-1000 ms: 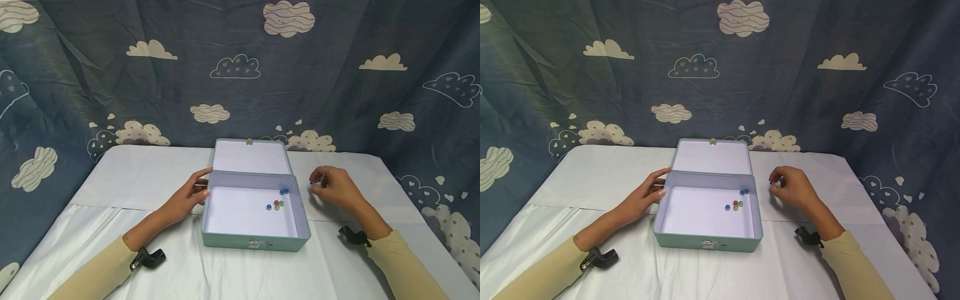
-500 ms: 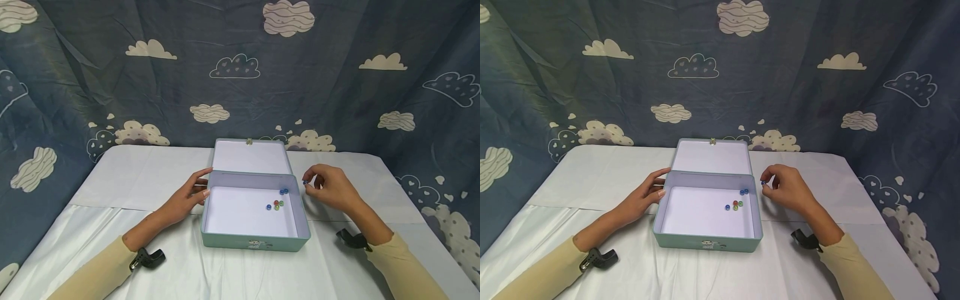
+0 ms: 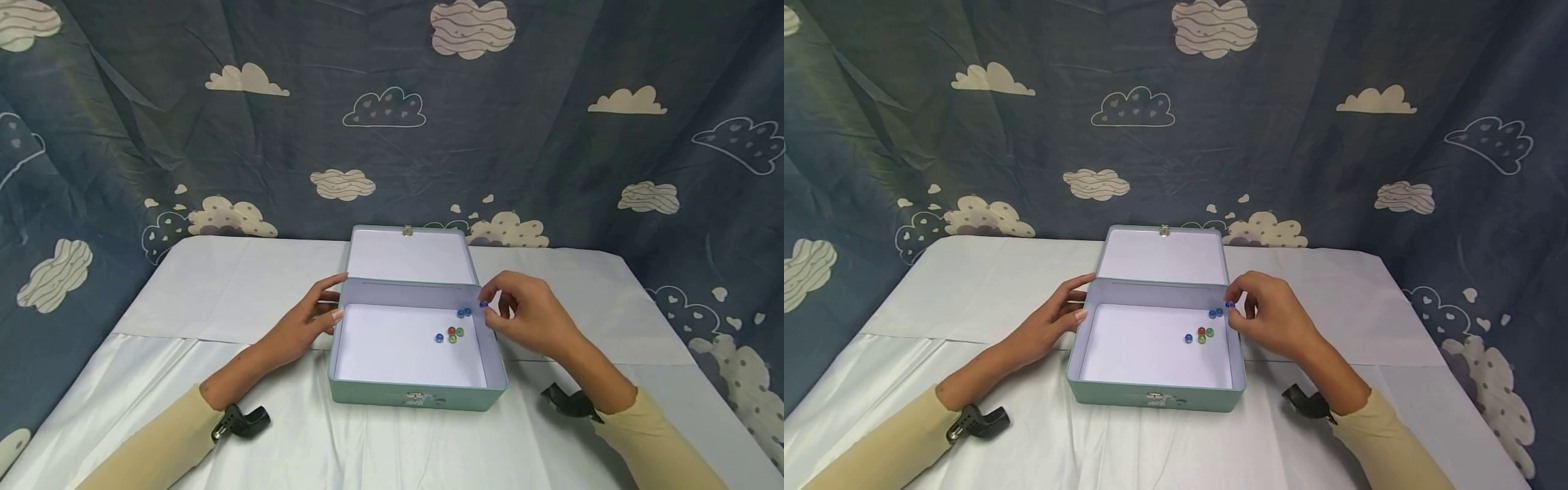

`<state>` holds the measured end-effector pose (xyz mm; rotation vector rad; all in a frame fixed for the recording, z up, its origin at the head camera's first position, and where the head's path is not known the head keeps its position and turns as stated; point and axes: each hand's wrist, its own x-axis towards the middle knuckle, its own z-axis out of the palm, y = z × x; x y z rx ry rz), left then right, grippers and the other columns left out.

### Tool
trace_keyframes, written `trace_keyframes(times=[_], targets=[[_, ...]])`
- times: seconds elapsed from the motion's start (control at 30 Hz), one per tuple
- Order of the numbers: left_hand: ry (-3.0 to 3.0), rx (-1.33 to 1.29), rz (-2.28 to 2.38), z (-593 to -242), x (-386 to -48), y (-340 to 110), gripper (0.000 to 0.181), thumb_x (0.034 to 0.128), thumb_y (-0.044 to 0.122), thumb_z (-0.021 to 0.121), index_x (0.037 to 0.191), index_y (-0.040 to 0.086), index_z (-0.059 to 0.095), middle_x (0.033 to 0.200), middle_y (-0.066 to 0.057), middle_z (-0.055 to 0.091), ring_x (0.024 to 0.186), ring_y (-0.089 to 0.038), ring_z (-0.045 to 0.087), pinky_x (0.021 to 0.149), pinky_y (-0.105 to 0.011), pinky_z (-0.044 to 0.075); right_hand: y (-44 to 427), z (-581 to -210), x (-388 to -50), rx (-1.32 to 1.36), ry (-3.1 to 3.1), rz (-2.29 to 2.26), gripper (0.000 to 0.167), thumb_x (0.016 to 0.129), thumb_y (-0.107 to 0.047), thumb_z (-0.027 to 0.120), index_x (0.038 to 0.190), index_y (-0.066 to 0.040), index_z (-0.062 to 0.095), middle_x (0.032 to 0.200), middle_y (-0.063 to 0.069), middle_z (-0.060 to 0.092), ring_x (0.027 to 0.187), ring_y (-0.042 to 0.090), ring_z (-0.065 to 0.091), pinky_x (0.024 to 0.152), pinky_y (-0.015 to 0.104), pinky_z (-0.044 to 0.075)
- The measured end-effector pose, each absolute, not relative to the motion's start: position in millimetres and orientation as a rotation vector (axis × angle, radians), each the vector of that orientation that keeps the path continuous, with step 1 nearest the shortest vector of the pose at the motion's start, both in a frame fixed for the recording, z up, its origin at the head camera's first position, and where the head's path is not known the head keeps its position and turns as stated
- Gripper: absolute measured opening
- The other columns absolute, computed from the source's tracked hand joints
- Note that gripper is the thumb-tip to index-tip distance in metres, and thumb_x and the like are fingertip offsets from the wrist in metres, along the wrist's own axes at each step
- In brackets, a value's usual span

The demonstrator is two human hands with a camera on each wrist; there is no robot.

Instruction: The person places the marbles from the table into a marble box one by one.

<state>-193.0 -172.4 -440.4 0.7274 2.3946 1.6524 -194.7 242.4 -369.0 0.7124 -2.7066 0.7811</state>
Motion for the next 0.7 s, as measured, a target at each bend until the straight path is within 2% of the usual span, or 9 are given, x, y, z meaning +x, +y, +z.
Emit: trace_keyframes(times=[0.23,0.53,0.7], targets=[[2.395,0.727,1.656,-441.0,-192.7,-172.7,0.061,0.1130,0.028,0.054,0.168,0.031,0.026,0.150,-0.023,0.047,0.135,-0.040,0.057,0.092,-0.046,0.058,230.8,-373.5,-190.1,0.786,-2.706,0.769,0.021,0.084,0.000,0.080,0.101,-0.012,0.077,0.089,-0.005,0.067,0.064,0.013,0.050,0.052,0.025,0.044],[2.387,0.728,1.660,-439.4,-192.8,-172.8,0.061,0.1128,0.029,0.054,0.168,0.032,0.026,0.152,-0.022,0.047,0.136,-0.040,0.057,0.092,-0.045,0.057,222.0,-379.4,-187.3,0.826,-2.701,0.716,0.017,0.085,-0.004,0.082,0.100,-0.011,0.079,0.096,-0.003,0.074,0.074,0.016,0.056,0.060,0.025,0.047],[2.381,0.726,1.663,-439.5,-192.6,-173.2,0.062,0.1129,0.029,0.054,0.168,0.031,0.026,0.152,-0.022,0.046,0.137,-0.041,0.056,0.093,-0.045,0.057,220.5,-380.6,-187.4,0.818,-2.710,0.725,0.018,0.085,-0.004,0.082,0.100,-0.012,0.080,0.097,-0.002,0.074,0.072,0.015,0.055,0.059,0.025,0.046]])
